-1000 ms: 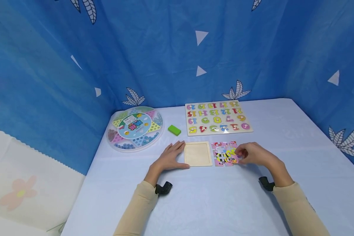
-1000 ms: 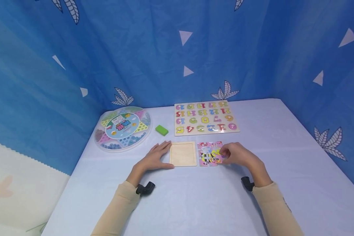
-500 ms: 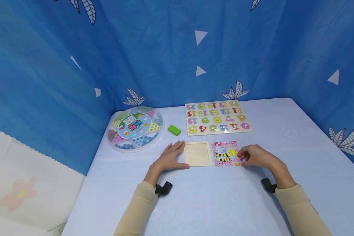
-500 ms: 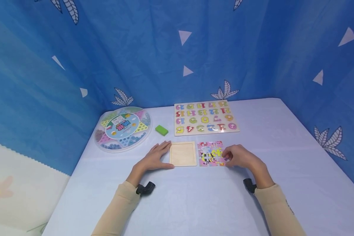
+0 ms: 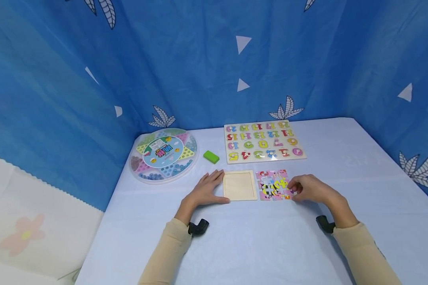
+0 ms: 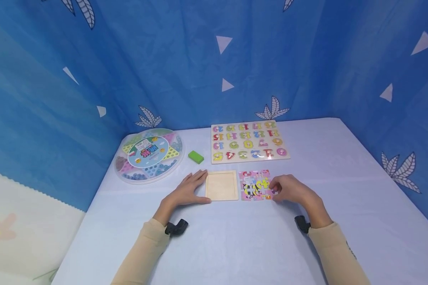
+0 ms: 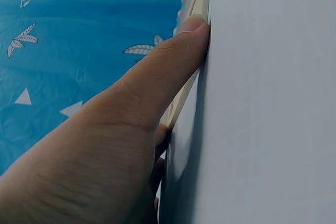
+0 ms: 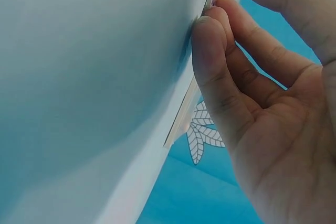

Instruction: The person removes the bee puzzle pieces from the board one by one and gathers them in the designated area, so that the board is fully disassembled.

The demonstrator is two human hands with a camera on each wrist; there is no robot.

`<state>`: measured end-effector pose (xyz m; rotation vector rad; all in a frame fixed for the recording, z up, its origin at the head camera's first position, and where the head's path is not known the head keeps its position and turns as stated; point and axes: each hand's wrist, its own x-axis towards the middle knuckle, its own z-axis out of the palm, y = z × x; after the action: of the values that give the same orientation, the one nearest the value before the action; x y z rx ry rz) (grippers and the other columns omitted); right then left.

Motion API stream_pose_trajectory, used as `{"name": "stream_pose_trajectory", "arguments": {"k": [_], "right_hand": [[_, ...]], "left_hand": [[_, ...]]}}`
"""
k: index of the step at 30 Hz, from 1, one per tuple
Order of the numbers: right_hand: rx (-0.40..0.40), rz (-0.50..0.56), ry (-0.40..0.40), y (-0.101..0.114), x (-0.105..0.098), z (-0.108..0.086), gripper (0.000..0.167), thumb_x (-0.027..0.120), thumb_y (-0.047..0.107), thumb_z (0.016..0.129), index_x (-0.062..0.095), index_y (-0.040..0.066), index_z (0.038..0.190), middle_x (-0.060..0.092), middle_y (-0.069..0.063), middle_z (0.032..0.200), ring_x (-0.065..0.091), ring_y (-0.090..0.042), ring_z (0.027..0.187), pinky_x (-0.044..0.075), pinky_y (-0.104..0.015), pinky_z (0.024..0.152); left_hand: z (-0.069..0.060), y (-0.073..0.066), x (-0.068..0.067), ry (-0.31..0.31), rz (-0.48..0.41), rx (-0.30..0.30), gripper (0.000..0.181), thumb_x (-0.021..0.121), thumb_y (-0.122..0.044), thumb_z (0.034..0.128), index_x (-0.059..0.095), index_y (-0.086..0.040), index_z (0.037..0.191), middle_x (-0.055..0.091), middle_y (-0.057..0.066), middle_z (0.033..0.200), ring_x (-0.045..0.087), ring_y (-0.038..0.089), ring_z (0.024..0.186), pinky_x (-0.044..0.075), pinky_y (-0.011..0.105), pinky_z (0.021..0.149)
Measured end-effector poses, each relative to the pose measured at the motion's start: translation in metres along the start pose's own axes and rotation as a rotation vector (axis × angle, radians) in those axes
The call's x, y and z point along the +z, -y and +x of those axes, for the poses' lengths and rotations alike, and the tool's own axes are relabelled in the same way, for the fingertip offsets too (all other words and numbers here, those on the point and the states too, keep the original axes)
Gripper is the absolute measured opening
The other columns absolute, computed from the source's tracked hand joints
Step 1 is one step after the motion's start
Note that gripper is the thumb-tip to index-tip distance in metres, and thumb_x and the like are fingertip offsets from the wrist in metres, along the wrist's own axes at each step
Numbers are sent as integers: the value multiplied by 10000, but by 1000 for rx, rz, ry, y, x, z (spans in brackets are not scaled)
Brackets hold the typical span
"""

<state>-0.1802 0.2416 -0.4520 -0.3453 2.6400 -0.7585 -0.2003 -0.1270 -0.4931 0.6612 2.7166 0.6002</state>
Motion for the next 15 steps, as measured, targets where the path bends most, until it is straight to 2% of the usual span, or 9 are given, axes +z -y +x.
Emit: {"name": "stream_pose_trajectory", "arguments": {"k": [15], "right_hand": [[12,-3,-15,2,-2,-4,380,851,135,723,677,15,1039,616,-43,874,520,-179,800,508,-264,680]], "left_hand": [[0,-1,1,4,-4,2,1061,694,-638,771,181,-162,1569,163,7,1650,87,191,1539,58,448,1262]]}}
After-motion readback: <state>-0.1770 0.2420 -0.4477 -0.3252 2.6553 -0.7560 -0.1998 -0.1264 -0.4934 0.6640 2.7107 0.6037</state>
